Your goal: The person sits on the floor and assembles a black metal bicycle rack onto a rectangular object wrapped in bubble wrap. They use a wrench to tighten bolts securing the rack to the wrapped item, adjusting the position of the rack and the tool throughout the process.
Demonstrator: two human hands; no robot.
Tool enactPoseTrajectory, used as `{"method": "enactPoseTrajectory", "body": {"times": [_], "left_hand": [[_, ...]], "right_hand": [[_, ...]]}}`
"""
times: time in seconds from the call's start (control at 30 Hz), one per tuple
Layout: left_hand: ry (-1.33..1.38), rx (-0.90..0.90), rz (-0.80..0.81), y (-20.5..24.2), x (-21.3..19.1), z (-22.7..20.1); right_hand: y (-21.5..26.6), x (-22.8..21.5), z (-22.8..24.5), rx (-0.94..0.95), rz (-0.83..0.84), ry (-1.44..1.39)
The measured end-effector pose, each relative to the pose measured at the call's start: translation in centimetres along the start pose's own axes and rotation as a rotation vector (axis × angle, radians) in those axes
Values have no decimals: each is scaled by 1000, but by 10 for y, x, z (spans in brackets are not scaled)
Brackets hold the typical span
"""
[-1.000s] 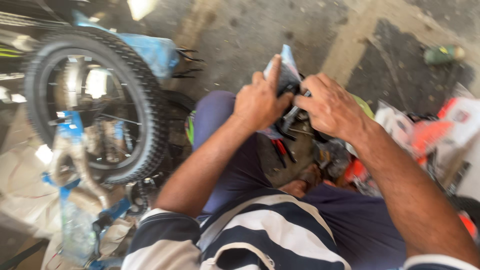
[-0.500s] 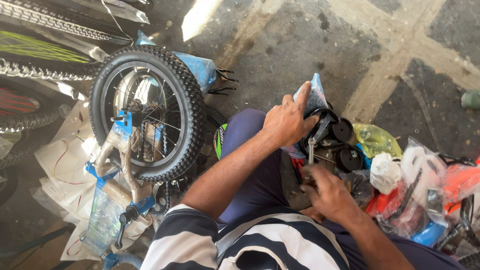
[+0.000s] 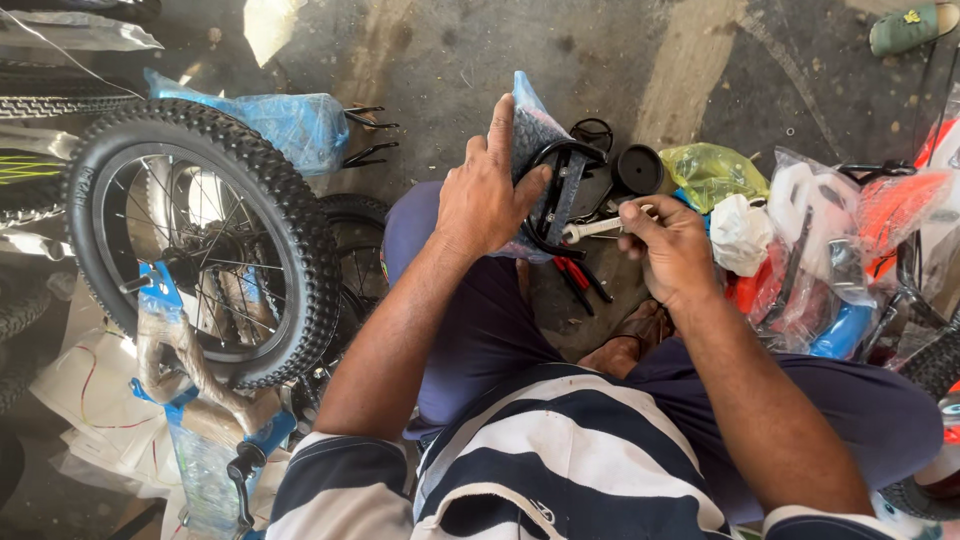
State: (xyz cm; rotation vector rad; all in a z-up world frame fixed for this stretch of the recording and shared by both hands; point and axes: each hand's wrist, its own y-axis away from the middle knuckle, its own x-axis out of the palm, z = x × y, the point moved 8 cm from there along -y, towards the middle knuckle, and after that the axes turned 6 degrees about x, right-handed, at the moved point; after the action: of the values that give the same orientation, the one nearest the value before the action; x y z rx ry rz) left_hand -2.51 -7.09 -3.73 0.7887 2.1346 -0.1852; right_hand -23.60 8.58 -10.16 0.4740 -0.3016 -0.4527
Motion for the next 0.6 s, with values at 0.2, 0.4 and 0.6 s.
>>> {"method": "enactPoseTrajectory", "body": {"times": [0.2,0.4,0.6], "left_hand": [[-16,19,10,-1,4,-3],[-14,20,-5,-2,2,-3],[-5,20,10,-4,0,-5]], "right_hand": [[-10,26,46,-156,178,423],[-32,41,62,-112,293,611],[-34,37,57,-98,228,660]]}}
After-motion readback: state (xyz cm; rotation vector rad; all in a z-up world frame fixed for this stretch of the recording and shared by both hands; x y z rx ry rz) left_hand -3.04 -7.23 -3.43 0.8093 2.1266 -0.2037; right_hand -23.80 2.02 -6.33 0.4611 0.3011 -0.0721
